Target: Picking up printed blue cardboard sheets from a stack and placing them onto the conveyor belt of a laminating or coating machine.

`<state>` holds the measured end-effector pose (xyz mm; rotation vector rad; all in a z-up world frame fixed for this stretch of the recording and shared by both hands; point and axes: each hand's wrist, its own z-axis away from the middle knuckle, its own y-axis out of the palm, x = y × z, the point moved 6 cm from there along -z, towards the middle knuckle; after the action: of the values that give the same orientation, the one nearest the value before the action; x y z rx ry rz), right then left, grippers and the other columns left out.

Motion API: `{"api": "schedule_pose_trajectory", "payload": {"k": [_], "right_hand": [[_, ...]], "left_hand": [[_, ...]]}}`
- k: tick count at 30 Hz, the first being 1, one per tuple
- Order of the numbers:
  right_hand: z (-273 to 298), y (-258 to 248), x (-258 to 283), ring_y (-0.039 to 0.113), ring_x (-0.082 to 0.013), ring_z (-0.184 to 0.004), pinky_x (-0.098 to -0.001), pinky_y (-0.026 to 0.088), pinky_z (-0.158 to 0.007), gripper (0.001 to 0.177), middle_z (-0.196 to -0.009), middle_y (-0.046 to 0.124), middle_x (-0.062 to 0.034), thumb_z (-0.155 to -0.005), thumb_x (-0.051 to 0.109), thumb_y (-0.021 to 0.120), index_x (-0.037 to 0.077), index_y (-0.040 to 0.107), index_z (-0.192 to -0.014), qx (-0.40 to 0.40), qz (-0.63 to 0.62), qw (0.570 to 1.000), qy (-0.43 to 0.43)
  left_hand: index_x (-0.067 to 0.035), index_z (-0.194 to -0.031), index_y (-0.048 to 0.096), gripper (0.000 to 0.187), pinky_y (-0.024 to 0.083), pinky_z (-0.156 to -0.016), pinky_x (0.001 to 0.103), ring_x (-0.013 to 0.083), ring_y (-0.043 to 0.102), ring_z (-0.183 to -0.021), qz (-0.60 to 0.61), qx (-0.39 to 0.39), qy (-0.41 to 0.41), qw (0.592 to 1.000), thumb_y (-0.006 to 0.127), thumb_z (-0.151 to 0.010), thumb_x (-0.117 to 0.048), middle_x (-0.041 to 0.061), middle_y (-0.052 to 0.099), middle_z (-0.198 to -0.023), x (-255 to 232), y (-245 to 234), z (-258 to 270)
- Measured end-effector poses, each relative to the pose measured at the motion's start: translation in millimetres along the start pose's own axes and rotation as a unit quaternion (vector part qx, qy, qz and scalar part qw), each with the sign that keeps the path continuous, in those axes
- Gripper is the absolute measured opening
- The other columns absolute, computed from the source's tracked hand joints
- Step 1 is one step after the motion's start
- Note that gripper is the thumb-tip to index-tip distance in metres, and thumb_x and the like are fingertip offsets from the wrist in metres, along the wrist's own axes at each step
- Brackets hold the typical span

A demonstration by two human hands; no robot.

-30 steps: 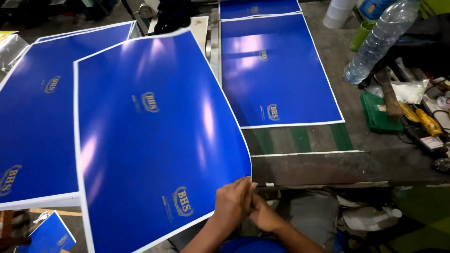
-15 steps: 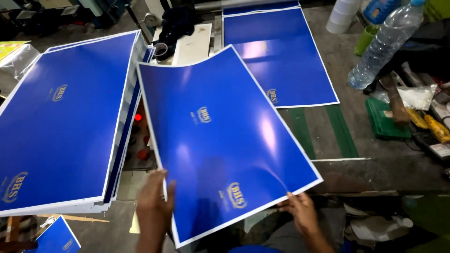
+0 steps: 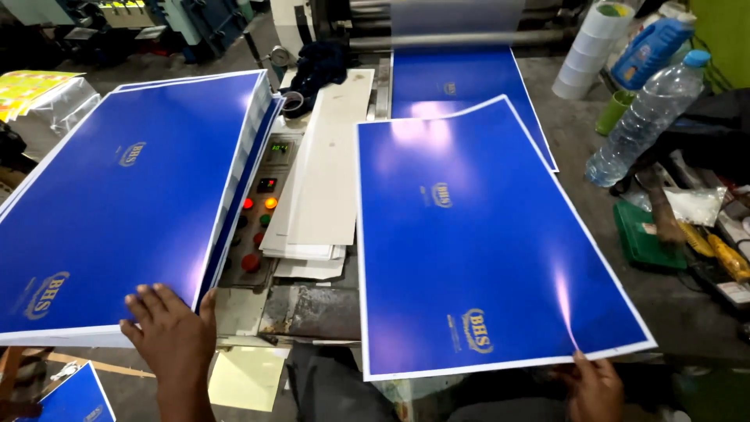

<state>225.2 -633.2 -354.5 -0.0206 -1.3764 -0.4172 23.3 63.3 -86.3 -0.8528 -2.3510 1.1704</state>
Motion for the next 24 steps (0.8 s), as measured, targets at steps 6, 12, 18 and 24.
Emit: {"api": "schedule_pose_trajectory", "payload": {"k": [6, 12, 18, 24], "right_hand": [[-22.8, -53.7, -1.9, 0.07, -0.0359, -0.094, -0.0512, 0.061, -0.071, 0.035, -0.113, 0.067, -0.0238, -0.105, 0.003, 0.053, -0.005, 0.056, -0.138, -0.056, 0.035, 0.998, -0.005], [-12.6, -56.3, 12.8, 0.07, -0.0384, -0.093, -0.0535, 0.062, -0.073, 0.04, -0.111, 0.066, -0.0284, -0.106, 0.006, 0.048, -0.004, 0.047, -0.145, -0.041, 0.085, 0.994, 0.06], [33.3, -40.4, 49.8, 0.069, -0.0323, -0.092, -0.0474, 0.061, -0.075, 0.036, -0.113, 0.065, -0.0221, -0.109, 0.004, 0.051, -0.007, 0.052, -0.143, -0.079, 0.037, 0.996, -0.035], [33.8, -45.5, 41.4, 0.07, -0.0307, -0.083, -0.0447, 0.06, -0.069, 0.023, -0.106, 0.067, -0.0201, -0.109, 0.004, 0.05, -0.004, 0.056, -0.131, -0.073, 0.076, 0.994, -0.025]], "left_hand": [[0.008, -0.148, 0.053, 0.078, 0.035, -0.115, 0.062, 0.0436, 0.044, -0.149, -0.002, 0.074, 0.005, 0.997, 0.041, -0.107, -0.058, 0.03, 0.05, -0.156, 10.6, 12.1, -9.4], [0.002, -0.129, 0.065, 0.061, 0.049, -0.1, 0.057, 0.0438, 0.056, -0.133, 0.024, 0.169, -0.002, 0.985, 0.042, -0.108, -0.051, 0.026, 0.062, -0.139, 11.9, -13.9, -34.7], [-0.008, -0.109, 0.076, 0.053, 0.058, -0.089, 0.053, 0.0392, 0.074, -0.1, 0.009, 0.182, -0.002, 0.983, 0.041, -0.118, -0.047, 0.017, 0.077, -0.105, 13.3, -19.9, -32.1], [-0.017, -0.12, 0.079, 0.05, 0.058, -0.085, 0.053, 0.0426, 0.073, -0.094, 0.028, 0.189, -0.05, 0.98, 0.049, -0.112, -0.056, 0.02, 0.077, -0.096, 8.7, -48.7, -35.7]]}}
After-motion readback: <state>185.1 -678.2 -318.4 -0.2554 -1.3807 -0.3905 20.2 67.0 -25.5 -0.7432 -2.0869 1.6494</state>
